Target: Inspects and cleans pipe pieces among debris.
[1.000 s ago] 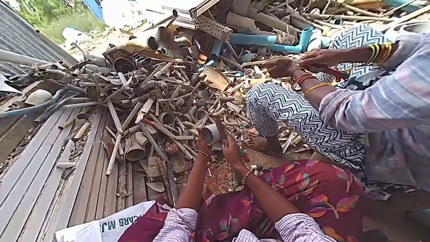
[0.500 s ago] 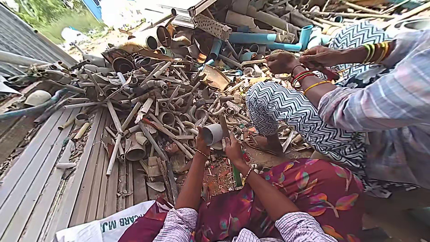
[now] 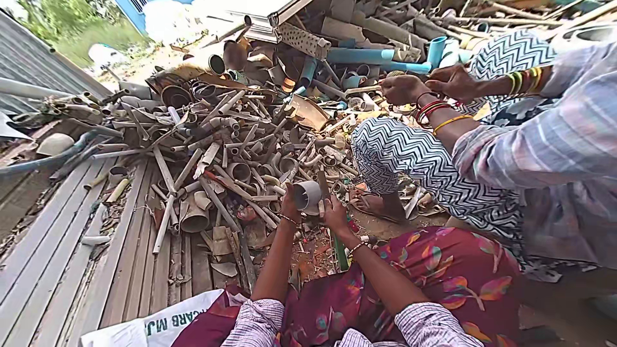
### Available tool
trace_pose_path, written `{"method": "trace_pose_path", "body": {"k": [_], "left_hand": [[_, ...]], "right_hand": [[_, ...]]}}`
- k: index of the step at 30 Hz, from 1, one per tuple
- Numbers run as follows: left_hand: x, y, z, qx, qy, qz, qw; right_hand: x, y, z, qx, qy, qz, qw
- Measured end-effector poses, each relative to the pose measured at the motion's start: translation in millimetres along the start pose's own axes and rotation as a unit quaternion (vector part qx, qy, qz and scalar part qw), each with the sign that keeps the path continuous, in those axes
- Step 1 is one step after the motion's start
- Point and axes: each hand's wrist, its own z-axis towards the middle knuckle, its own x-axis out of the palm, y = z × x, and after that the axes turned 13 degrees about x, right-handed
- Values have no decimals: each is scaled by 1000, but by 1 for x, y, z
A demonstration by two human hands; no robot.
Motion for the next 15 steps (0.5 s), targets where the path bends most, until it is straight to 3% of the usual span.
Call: {"method": "trace_pose_path", "body": {"k": [4,8,12,15], "left_hand": [[-1,1,5,0,-7,-4,1000],[-3,0,1,-4,-11,9,1000],[-8,4,8,4,3,9,1000],[-11,8,8,-3,2,22,1000]], "right_hand": [[2,8,-15,-76,-11,-19,997],[1,-4,1,-12,12,-4,1000],[1,5,-9,-74,9,-22,997],[-1,-2,-1,-15,18,-27,999]]}}
